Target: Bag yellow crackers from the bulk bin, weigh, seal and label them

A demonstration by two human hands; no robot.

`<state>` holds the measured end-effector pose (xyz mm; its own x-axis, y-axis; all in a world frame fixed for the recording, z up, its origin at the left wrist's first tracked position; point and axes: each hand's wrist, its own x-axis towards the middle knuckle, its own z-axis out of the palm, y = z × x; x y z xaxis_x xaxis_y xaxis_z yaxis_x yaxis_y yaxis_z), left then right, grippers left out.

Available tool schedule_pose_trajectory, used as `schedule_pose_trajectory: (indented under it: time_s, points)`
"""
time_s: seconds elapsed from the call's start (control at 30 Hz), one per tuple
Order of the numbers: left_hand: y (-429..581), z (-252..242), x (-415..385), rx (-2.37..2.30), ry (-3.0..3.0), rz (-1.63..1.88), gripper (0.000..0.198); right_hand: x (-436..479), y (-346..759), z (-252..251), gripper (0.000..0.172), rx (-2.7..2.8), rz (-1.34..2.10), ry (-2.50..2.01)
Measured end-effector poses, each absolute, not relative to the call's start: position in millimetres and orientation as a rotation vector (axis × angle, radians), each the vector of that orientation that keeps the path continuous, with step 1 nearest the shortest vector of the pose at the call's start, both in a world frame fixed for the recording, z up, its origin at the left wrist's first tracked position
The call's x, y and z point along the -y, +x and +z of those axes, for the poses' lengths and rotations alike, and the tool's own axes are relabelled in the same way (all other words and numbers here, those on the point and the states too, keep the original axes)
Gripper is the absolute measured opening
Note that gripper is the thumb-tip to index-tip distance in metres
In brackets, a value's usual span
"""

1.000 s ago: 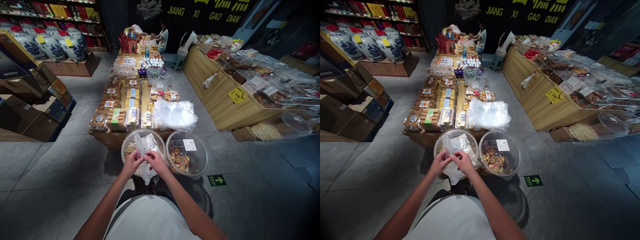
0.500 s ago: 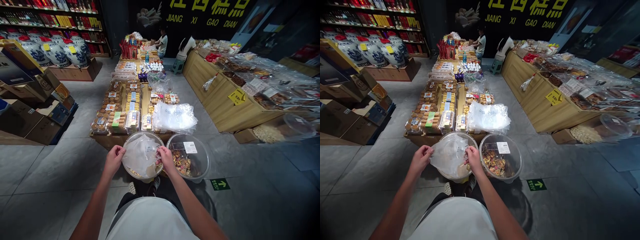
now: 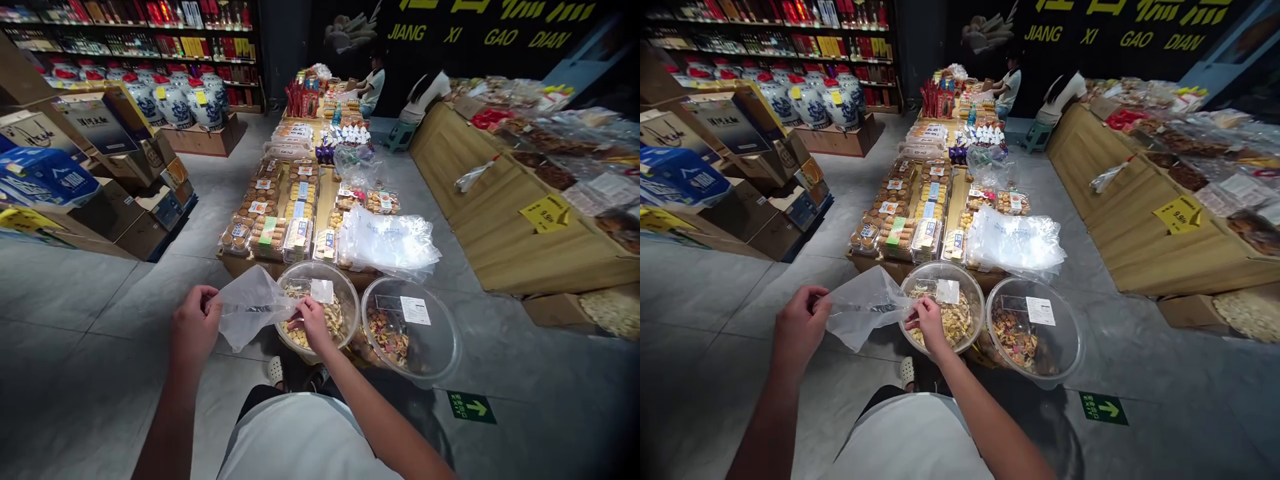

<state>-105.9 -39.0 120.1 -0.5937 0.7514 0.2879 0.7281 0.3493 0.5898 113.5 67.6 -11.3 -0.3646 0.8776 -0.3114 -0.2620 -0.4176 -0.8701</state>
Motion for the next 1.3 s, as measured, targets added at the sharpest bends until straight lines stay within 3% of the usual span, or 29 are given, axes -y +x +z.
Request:
schedule_pose_trajectory:
  time_s: [0.13,0.37,0.47,0.57,0.77,0.97,1.3]
  points:
    - [-121,53,23,-2.456,1.363,1.009,0.013,-58,127,-45,0.04,1.009,1.854,-1.168]
    - [-138,-37,13,-2.344,1.231,1.051,0.013,-3,215,-136,0.039,1.073,1.949,-1.759]
    - [-142,-54,11,-2.289,1.178,1.09,0.015,21,230,-170,0.04,0.872,1.95,-1.869]
    - [-143,-60,9,-2.258,1.118,1.086,0.02,28,225,-190,0.042,0.629,2.06,-1.648]
    - [-142,-62,1,-2.221,1.132,1.115,0.025,19,210,-205,0.032,0.562,1.963,-1.57]
    - [-147,-65,-2,-2.24,1.128,1.107,0.026,26,217,-179,0.035,0.57,1.9,-1.43]
    - [-163,-57,5,-2.32,1.121,1.156,0.021,-74,205,-16,0.045,0.766,1.61,-1.242]
